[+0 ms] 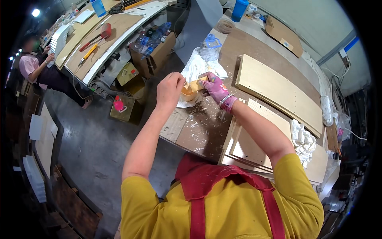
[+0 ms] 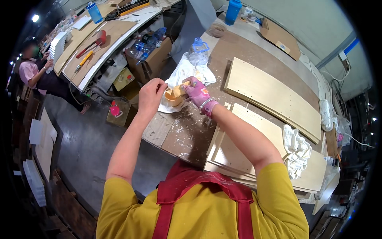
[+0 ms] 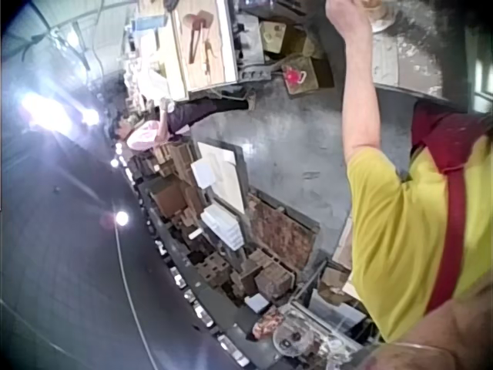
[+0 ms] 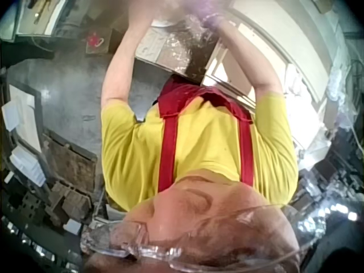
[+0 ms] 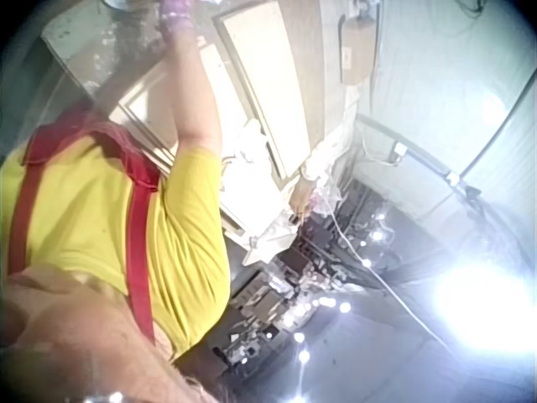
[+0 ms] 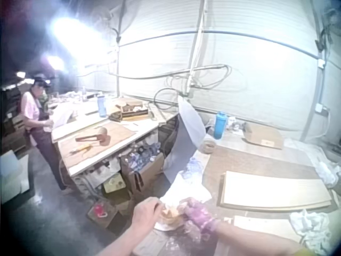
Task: The person applies a liquid finish to a stack of light-colored wooden boards using a sponge and wipes the surface with a white cloth. The person repeatedly dips the sponge into a container and spreads the finish across the boards, then wipes them down.
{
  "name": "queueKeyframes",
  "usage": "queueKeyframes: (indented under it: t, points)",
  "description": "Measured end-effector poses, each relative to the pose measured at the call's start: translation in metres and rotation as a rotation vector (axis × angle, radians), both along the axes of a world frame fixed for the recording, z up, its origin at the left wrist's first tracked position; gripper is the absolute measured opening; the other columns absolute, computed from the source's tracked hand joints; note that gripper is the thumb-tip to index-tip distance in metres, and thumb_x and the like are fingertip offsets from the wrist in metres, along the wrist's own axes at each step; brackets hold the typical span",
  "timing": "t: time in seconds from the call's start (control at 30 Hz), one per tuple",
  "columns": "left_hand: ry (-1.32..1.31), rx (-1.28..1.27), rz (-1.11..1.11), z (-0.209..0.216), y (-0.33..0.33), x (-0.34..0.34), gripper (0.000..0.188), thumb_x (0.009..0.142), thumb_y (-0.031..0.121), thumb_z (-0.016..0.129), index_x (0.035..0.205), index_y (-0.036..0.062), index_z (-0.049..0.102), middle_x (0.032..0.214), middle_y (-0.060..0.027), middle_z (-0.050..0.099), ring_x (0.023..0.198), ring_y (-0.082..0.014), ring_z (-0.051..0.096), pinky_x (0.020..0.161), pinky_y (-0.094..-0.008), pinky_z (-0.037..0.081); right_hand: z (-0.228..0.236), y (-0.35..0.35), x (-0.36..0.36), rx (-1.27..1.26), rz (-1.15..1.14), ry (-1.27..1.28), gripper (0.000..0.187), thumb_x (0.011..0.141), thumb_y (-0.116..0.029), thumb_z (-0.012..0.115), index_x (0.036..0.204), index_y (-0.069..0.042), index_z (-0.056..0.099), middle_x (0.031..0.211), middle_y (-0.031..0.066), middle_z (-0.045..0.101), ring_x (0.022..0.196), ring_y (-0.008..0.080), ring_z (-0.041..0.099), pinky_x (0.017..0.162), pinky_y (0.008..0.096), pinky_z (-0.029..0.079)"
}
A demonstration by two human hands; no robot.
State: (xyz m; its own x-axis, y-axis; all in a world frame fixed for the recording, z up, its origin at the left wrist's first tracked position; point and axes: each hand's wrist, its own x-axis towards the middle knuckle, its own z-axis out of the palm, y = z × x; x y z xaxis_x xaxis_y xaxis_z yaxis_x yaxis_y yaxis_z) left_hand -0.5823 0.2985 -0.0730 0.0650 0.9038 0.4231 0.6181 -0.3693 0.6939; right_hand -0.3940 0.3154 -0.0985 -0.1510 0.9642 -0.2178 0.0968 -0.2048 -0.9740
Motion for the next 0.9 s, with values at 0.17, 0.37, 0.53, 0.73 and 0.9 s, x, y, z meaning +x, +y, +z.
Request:
queueKeyframes:
  t: [0.17, 0.37, 0.53, 0.73, 0.9]
  points:
    - [-0.024, -0.016, -0.012, -0.004, -0.003, 0.004, 0.012, 0.085, 0.011, 0.064, 0.083, -0.0003, 0.059, 0.079, -0.0131, 0.061, 0.071, -0.0279, 0.060, 0.064, -0.0349, 0.047, -0.009, 0.007, -0.009, 0.018, -0.068, -0.002, 0.023, 0.092, -0.017, 0.057, 0.108, -0.001, 0.051, 0.089, 0.0095, 0.061, 0.070, 0.0147, 0.060, 0.060, 0.0283, 0.050]
    - [0.042, 0.057, 0.001, -0.009, -0.008, 0.001, 0.010, 0.084, 0.009, 0.064, 0.084, 0.0002, 0.060, 0.080, -0.0129, 0.061, 0.072, -0.0286, 0.061, 0.064, -0.0347, 0.047, -0.008, 0.012, -0.008, 0.056, -0.087, -0.031, 0.020, 0.092, -0.016, 0.056, 0.105, -0.001, 0.052, 0.085, 0.0093, 0.061, 0.072, 0.0144, 0.060, 0.059, 0.0280, 0.049]
    - [-0.018, 0.022, 0.041, -0.009, -0.005, -0.003, 0.009, 0.084, 0.008, 0.063, 0.084, 0.0005, 0.060, 0.080, -0.0131, 0.061, 0.072, -0.0297, 0.061, 0.064, -0.0350, 0.047, -0.002, 0.000, -0.010, 0.044, -0.018, -0.088, 0.021, 0.092, -0.017, 0.056, 0.106, -0.001, 0.052, 0.087, 0.0095, 0.062, 0.069, 0.0147, 0.061, 0.056, 0.0278, 0.050]
    - [0.003, 0.024, -0.014, -0.008, -0.008, 0.008, 0.008, 0.084, 0.008, 0.063, 0.084, 0.0008, 0.060, 0.080, -0.0133, 0.061, 0.072, -0.0301, 0.061, 0.064, -0.0351, 0.047, -0.018, 0.022, -0.011, -0.063, -0.167, 0.099, 0.018, 0.092, -0.017, 0.057, 0.104, -0.004, 0.052, 0.091, 0.0105, 0.061, 0.075, 0.0176, 0.062, 0.060, 0.0291, 0.052]
    - [-0.014, 0.073, 0.036, -0.007, -0.005, -0.002, 0.008, 0.083, 0.007, 0.064, 0.084, 0.0006, 0.060, 0.080, -0.0132, 0.061, 0.071, -0.0304, 0.061, 0.063, -0.0352, 0.047, -0.001, 0.014, 0.002, -0.274, -0.075, 0.708, 0.019, 0.094, -0.014, 0.050, 0.109, -0.002, 0.052, 0.104, 0.0136, 0.062, 0.094, 0.0254, 0.062, 0.083, 0.0374, 0.052]
